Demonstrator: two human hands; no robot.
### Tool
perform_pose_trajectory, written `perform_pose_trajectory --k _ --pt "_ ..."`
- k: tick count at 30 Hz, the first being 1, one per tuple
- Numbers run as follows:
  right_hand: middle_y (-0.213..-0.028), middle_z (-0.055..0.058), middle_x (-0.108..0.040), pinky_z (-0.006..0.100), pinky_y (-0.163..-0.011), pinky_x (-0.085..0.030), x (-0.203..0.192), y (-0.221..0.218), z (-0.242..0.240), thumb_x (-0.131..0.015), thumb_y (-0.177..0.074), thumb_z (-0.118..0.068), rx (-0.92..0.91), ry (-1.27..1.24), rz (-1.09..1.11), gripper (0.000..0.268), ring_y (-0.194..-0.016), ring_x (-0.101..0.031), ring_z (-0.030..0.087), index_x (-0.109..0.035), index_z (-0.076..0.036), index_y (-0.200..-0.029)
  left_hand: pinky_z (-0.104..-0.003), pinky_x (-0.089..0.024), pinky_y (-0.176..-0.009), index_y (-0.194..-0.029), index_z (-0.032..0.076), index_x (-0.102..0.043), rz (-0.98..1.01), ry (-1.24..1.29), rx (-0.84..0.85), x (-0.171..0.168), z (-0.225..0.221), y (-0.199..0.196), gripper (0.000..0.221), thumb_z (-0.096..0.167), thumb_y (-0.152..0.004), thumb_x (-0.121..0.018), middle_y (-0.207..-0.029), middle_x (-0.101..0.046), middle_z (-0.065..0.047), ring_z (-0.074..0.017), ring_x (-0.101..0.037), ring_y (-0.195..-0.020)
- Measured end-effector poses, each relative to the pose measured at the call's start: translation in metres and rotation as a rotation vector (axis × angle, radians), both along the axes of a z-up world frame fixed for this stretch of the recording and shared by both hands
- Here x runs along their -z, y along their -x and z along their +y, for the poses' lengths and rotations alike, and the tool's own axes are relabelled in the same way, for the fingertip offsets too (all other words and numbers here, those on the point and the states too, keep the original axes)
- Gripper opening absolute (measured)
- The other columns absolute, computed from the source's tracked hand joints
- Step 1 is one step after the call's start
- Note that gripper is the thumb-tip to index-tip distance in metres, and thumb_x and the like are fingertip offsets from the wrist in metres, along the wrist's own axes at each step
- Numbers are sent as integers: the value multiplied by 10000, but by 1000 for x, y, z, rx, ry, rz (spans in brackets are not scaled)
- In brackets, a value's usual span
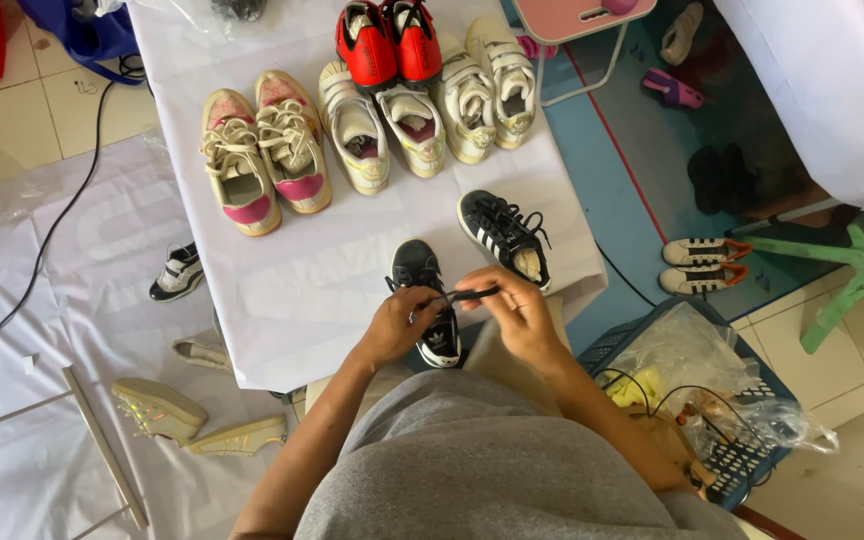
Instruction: A person is lacing and adjusting a pair of black sneakers while sitting on the floor, using their hands and a pen to help thread the laces.
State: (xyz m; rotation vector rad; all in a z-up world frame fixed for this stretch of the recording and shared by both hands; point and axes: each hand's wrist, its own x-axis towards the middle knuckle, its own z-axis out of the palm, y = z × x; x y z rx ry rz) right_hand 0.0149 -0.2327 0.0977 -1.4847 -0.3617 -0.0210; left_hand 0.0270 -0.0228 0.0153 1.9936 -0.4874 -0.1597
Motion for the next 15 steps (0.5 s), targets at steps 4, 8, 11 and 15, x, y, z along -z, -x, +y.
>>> perform_pose_trajectory --k 4,8,11,15 --pt "-1063 205 -695 375 -850 -615 11 -10 -17 -445 -1080 -172 161 -60 99 333 -920 -709 231 -670 62 -1155 -341 -518 -616 -1054 113 -758 182 31 -98 -1 4 4 155 195 -979 -650 -795 -753 -75 -211 -637 -652" --pt "-1465 180 -494 420 -1051 -516 50 -25 -30 -552 -1028 -34 231 20 77 436 -1221 -618 287 -451 13 -1450 -259 -491 -585 -1075 132 -769 223 91 -160 15 8 4 154 144 -949 -680 -834 -791 -37 -147 -690 -686" --pt "-1499 416 -239 623 -1077 -413 37 -19 -23 -627 -922 53 205 278 122 700 -1280 -459 587 -235 140 -1496 -258 -509 -618 -1070 149 -786 237 109 -189 10 7 6 165 134 -934 -694 -836 -788 -29 -149 -689 -711" --pt "-1450 457 -286 620 -1031 -489 50 -12 -5 -674 -912 -7 202 463 68 723 -1203 -515 602 -253 170 -1472 -251 -509 -625 -1075 160 -788 231 122 -228 5 5 5 173 129 -924 -710 -842 -787 -32 -139 -689 -721"
